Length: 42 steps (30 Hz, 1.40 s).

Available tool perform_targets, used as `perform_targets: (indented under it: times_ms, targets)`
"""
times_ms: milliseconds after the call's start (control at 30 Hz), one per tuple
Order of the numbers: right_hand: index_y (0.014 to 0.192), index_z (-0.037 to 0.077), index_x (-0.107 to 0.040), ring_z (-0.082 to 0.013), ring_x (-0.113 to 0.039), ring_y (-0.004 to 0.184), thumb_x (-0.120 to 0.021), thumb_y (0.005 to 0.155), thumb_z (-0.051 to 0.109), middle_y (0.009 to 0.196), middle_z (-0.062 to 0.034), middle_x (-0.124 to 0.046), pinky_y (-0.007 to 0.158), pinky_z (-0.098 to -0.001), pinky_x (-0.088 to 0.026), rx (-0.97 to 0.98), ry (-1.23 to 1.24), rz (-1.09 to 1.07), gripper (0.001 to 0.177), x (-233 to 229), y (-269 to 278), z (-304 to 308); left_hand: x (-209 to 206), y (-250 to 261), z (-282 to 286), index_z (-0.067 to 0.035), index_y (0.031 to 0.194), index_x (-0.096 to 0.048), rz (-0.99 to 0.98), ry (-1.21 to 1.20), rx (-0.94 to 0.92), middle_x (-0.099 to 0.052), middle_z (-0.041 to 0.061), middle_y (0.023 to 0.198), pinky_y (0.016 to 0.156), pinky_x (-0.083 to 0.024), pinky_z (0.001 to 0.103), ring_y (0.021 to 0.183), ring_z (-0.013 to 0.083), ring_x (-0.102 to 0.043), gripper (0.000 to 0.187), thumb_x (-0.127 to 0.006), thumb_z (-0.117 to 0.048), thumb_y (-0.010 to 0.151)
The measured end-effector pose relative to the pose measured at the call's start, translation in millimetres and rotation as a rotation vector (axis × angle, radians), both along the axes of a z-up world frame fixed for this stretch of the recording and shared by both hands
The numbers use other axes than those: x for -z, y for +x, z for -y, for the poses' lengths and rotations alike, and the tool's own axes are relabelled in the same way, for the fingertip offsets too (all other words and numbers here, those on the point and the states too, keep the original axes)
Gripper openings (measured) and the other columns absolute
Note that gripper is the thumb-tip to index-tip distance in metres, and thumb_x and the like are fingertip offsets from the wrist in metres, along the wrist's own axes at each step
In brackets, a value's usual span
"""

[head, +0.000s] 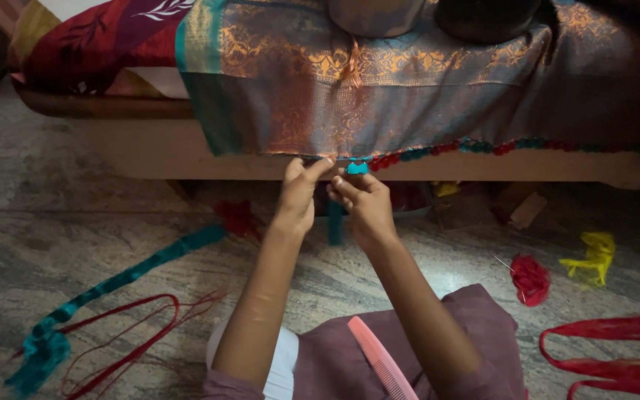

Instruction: The person is tying decorative tassels onto the border of a saree.

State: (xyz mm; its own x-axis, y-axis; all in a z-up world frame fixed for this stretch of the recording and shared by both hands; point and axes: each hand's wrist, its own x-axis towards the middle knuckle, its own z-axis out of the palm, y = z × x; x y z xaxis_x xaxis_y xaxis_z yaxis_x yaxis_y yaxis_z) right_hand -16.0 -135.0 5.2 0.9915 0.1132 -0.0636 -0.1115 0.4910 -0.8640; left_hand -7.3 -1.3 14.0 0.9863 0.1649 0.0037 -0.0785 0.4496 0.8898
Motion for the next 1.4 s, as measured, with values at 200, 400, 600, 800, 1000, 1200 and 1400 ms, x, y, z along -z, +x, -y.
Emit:
perform_targets:
  times_ms: [200, 400, 600, 800, 1000, 1200, 1400]
  targets:
    - [0.109, -0.005, -0.068, -0.0195, -0.071, 0.087, -0.068, 0.093, -0.001, 0.098, -0.0109, -0.072, 0.081, -0.0319, -0.059, 0.015, 0.014, 0.009, 0.016, 1.4, -0.1, -0.7, 4.2, 2.4, 2.2, -0.004, 0.107, -0.059, 0.024, -0.028, -0.006, -0.071, 0.008, 0.098, 0.087, -0.052, 0.033, 0.093, 0.0174, -0.068, 0.026, -0.074, -0.011, 0.087]
    - [0.105, -0.004, -0.072, -0.017, -0.071, 0.087, -0.07, 0.092, -0.002, 0.098, -0.0101, -0.074, 0.082, -0.0308, -0.06, 0.076, -0.134, 0.086, 0.013, 16.8, 4.6, 3.0, 11.3, 6.3, 0.3, -0.001, 0.11, -0.061, 0.096, 0.062, -0.07, -0.07, 0.007, 0.102, 0.088, -0.049, 0.031, 0.096, 0.0147, -0.064, 0.031, -0.078, -0.01, 0.086]
    - [0.105, -0.004, -0.072, -0.0168, -0.07, 0.089, -0.069, 0.092, -0.005, 0.098, -0.0102, -0.074, 0.085, -0.0308, -0.059, 0.09, -0.085, 0.136, 0.013, 12.9, 5.3, 0.8, 15.8, 10.7, 0.8, 0.001, 0.112, -0.058, 0.081, 0.05, -0.049, -0.07, 0.008, 0.103, 0.09, -0.049, 0.03, 0.097, 0.0146, -0.065, 0.032, -0.076, -0.009, 0.087]
    - [0.101, 0.008, -0.061, -0.0178, -0.068, 0.095, -0.06, 0.081, -0.011, 0.103, -0.0076, -0.064, 0.081, -0.0361, -0.063, 0.192, 0.096, 0.066, 0.028, 14.1, 0.5, -1.1, 21.5, 10.2, 6.7, 0.0, 0.11, -0.06, 0.101, 0.09, -0.1, -0.07, 0.007, 0.102, 0.086, -0.052, 0.03, 0.092, 0.0132, -0.065, 0.024, -0.072, -0.006, 0.09]
    - [0.101, 0.007, -0.074, -0.025, -0.058, 0.094, -0.079, 0.087, 0.011, 0.1, -0.0082, -0.061, 0.08, -0.0379, -0.052, 0.532, -0.874, 0.652, 0.015, -55.6, -17.0, 0.5, 19.8, 9.4, 16.1, 0.0, 0.107, -0.063, 0.142, 0.171, -0.135, -0.071, 0.006, 0.102, 0.081, -0.055, 0.029, 0.091, 0.012, -0.067, 0.017, -0.069, -0.005, 0.092]
    - [0.092, 0.009, -0.079, -0.027, -0.055, 0.096, -0.079, 0.089, 0.017, 0.093, -0.0056, -0.064, 0.087, -0.0423, -0.044, 0.706, -1.124, 1.098, 0.008, -64.8, -22.0, -1.2, 7.2, -6.7, 21.3, 0.0, 0.103, -0.061, 0.33, 0.612, -0.383, -0.07, 0.012, 0.094, 0.079, -0.054, 0.033, 0.087, 0.0203, -0.067, 0.017, -0.069, -0.012, 0.095]
    - [0.091, 0.008, -0.076, -0.0251, -0.057, 0.096, -0.077, 0.089, 0.011, 0.092, -0.0062, -0.065, 0.081, -0.0414, -0.048, 0.622, -1.012, 1.15, 0.004, -87.2, -32.0, 7.9, -26.3, -23.1, 17.6, 0.001, 0.118, -0.065, 0.749, 0.81, -0.372, -0.07, 0.018, 0.104, 0.084, -0.055, 0.036, 0.096, 0.0285, -0.071, 0.024, -0.063, -0.016, 0.1]
